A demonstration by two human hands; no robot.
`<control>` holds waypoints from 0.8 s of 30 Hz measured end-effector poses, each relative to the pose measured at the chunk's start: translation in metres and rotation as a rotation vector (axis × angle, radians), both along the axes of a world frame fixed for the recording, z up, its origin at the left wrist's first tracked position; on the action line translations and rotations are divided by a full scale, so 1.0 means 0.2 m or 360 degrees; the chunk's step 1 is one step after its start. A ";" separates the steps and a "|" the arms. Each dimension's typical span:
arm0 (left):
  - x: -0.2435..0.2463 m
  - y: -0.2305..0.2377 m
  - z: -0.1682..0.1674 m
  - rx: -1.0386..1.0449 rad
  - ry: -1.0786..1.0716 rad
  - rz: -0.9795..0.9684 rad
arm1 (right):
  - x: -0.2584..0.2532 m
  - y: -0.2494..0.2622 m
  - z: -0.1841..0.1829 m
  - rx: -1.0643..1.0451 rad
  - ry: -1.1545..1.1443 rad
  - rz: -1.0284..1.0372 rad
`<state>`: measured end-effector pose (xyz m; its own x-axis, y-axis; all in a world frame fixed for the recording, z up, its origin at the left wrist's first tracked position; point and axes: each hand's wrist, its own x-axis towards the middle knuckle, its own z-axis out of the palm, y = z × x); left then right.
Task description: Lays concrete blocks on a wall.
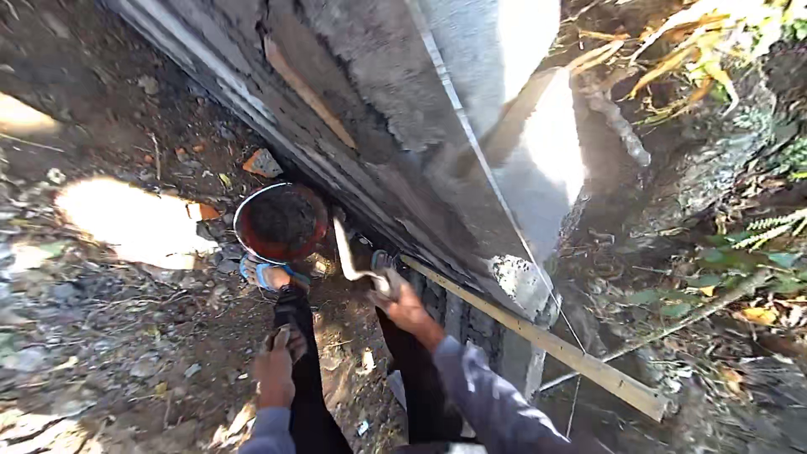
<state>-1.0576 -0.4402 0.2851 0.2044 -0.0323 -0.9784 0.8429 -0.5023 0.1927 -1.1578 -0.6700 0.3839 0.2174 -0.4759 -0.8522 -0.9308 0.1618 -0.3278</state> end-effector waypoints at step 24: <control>-0.12 -1.51 0.87 -0.0204 -0.0639 -0.1499 | -0.53 -0.20 0.26 -0.1388 -0.0174 0.0013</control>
